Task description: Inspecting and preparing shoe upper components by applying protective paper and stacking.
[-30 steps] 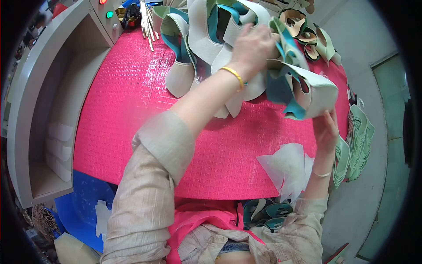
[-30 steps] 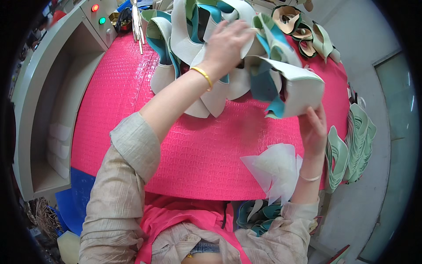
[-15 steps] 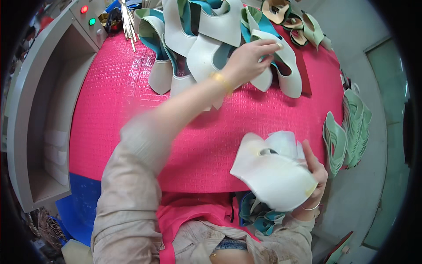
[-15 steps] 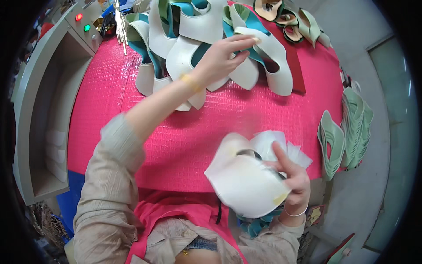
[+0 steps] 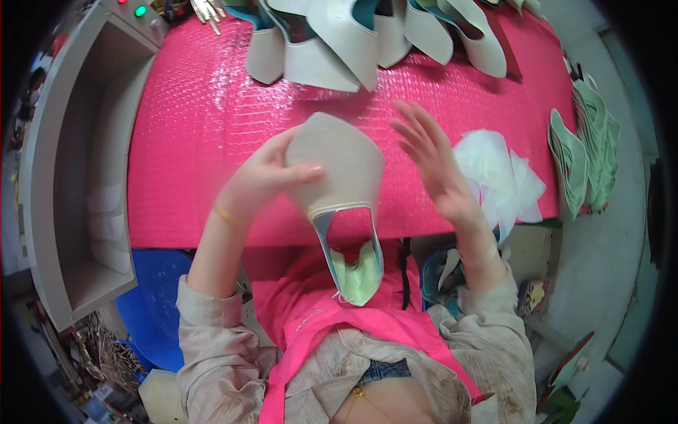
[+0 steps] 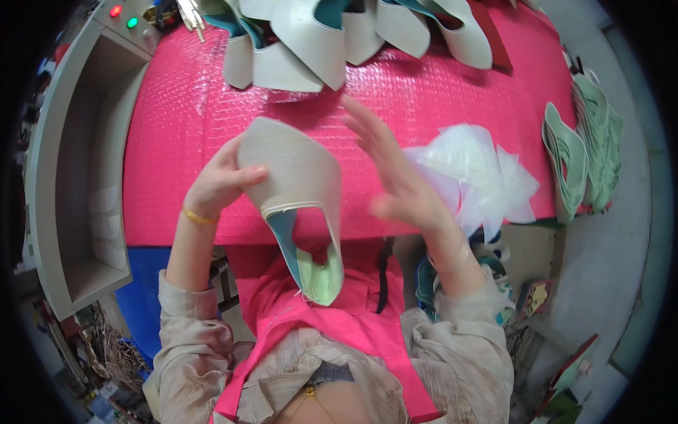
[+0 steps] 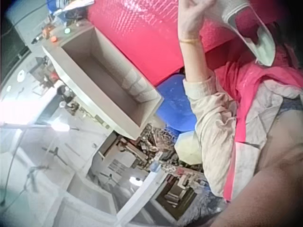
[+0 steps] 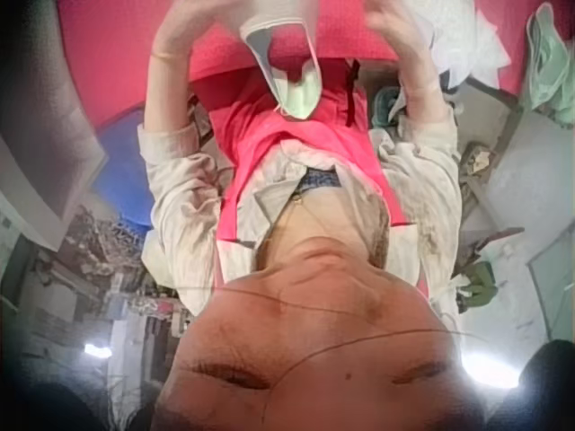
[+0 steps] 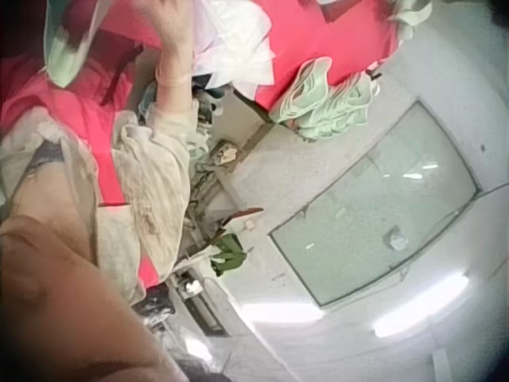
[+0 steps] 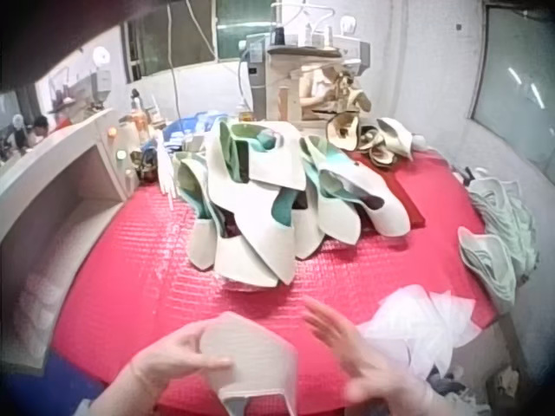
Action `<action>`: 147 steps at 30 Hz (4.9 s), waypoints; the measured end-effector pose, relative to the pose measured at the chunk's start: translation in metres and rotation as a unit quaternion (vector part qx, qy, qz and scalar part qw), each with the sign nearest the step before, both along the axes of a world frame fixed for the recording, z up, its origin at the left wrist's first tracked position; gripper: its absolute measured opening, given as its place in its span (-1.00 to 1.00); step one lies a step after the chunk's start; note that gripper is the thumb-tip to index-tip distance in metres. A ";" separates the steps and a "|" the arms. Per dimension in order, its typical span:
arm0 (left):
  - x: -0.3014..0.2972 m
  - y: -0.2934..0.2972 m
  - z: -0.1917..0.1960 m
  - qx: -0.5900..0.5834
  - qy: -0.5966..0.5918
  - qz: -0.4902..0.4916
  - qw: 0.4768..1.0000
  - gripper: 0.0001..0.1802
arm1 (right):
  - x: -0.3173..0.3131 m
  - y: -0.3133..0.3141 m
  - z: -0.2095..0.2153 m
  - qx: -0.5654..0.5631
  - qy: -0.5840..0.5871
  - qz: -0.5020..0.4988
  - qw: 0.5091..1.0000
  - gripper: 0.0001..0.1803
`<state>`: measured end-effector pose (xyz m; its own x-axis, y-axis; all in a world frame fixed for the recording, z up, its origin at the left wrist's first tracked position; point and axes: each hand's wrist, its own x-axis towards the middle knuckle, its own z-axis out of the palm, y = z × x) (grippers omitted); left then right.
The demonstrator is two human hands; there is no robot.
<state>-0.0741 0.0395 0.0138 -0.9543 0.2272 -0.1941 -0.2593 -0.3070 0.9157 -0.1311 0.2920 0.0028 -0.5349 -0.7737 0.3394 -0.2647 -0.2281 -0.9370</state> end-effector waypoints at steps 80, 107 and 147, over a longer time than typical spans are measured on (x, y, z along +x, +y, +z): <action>-0.107 0.304 -0.067 -0.576 0.417 -0.201 0.673 -0.63 | -0.094 0.240 -0.038 0.383 0.008 -0.363 0.849 -0.89; -0.106 0.302 -0.072 -0.566 0.419 -0.180 0.686 -0.64 | -0.096 0.243 -0.036 0.385 0.057 -0.328 0.861 -0.90; -0.091 0.310 -0.069 -0.582 0.409 -0.117 0.693 -0.38 | 0.019 0.344 0.023 0.271 0.164 -0.448 0.836 -0.91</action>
<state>-0.1649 0.3497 -0.0549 -0.8165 0.5383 0.2088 0.5750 0.7261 0.3770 -0.1120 0.6361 0.0256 -0.9293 -0.1995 0.3109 -0.3643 0.6349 -0.6813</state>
